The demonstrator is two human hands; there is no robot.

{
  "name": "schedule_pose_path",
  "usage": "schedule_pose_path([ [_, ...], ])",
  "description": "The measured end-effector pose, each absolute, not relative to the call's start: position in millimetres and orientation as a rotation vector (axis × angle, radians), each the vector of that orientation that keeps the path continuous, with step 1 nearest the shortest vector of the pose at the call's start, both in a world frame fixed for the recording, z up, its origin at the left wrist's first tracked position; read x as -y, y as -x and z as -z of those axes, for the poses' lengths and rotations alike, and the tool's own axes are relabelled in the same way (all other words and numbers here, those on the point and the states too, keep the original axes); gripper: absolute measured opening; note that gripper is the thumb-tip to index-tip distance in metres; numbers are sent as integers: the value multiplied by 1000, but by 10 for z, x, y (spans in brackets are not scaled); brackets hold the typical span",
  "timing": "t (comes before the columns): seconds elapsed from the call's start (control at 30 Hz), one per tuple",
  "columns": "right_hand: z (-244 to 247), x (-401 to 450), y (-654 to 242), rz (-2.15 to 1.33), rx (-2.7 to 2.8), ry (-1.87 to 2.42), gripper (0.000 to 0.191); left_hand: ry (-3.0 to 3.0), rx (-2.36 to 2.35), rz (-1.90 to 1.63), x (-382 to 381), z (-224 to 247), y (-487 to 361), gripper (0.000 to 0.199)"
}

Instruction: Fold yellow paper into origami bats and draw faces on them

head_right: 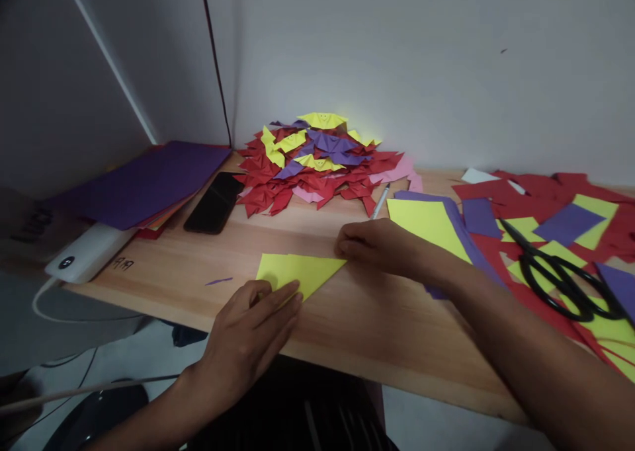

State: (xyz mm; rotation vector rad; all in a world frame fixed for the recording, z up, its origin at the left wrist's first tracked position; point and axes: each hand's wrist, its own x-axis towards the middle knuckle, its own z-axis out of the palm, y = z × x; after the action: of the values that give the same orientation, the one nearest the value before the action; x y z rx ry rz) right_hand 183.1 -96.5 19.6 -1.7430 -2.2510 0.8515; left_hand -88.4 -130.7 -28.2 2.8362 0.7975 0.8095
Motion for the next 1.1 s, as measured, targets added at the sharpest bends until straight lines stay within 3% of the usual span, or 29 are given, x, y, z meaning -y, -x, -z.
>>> schedule_pose_path([
  [0.17, -227, 960, -1922, -965, 2322, 1699, 20, -2825, -794, -808, 1296, 286, 881, 32],
  [0.47, -191, 964, -1787, -719, 2364, 1741, 17, -2803, -813, -829, 1319, 272, 873, 31],
  [0.67, -246, 978, -1769, -741, 2433, 1729, 19, -2828, -811, -815, 1312, 283, 871, 31],
  [1.1, -60, 1058, -1694, -284, 2603, 1777, 25, -2818, -792, -841, 1296, 332, 878, 32],
])
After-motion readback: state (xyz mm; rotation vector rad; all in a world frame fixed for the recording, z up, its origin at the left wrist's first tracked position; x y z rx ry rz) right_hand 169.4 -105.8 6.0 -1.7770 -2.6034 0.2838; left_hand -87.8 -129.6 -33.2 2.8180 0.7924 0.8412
